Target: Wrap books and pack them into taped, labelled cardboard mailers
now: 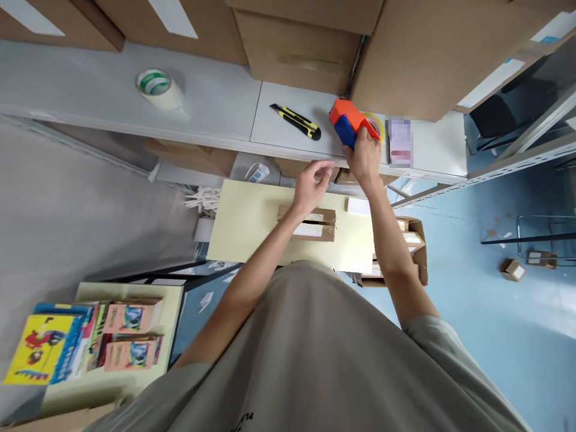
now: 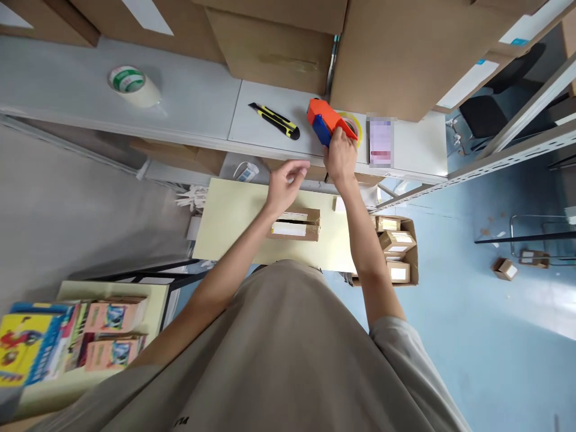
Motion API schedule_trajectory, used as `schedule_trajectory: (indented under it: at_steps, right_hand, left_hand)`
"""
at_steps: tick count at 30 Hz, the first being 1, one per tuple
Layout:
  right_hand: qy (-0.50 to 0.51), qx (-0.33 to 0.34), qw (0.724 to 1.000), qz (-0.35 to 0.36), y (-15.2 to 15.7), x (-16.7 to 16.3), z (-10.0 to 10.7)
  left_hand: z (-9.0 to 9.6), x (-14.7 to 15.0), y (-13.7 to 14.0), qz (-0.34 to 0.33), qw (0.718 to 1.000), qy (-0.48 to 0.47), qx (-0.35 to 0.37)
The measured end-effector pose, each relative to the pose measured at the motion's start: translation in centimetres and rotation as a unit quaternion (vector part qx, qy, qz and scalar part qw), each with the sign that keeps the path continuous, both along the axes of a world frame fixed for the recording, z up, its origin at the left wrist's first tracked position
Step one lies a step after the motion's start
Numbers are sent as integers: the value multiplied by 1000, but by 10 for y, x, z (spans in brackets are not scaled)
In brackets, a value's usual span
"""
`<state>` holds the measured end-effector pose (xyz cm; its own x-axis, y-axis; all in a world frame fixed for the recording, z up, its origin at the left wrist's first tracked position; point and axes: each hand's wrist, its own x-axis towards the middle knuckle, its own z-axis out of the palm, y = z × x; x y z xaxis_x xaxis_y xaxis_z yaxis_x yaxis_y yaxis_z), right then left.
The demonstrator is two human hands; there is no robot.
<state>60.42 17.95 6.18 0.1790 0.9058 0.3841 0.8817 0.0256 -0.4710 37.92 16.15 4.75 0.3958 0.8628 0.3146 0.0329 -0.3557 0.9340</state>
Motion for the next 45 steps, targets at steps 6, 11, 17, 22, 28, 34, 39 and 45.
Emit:
schedule_trajectory:
  at_steps: [6, 11, 17, 22, 28, 34, 39, 45]
  right_hand:
    - [271, -132, 952, 60, -136, -65, -12]
    - [501, -207, 839, 55, -198, -136, -36]
    - [524, -234, 818, 49, -210, -176, -42]
    - [465, -246, 850, 28, -212, -184, -46]
    - [441, -339, 828, 73, -224, -179, -39]
    - [343, -408, 836, 129, -226, -177, -14]
    - [289, -440, 835, 159, -218, -184, 4]
    - [240, -482, 828, 156, -206, -197, 20]
  left_hand:
    - [-30, -63, -85, -1, 990, -6, -140]
    - [-35, -111, -141, 2, 979, 15, -205]
    - [-30, -140, -163, 31, 982, 36, -184]
    - [-35, -155, -157, -18, 979, 65, -194]
    - [-46, -188, -114, -15, 943, 14, -333]
    - [-64, -209, -78, -90, 925, 0, -368]
    - [-91, -222, -76, -64, 931, 6, -360]
    - [-83, -239, -76, -127, 909, -26, -396]
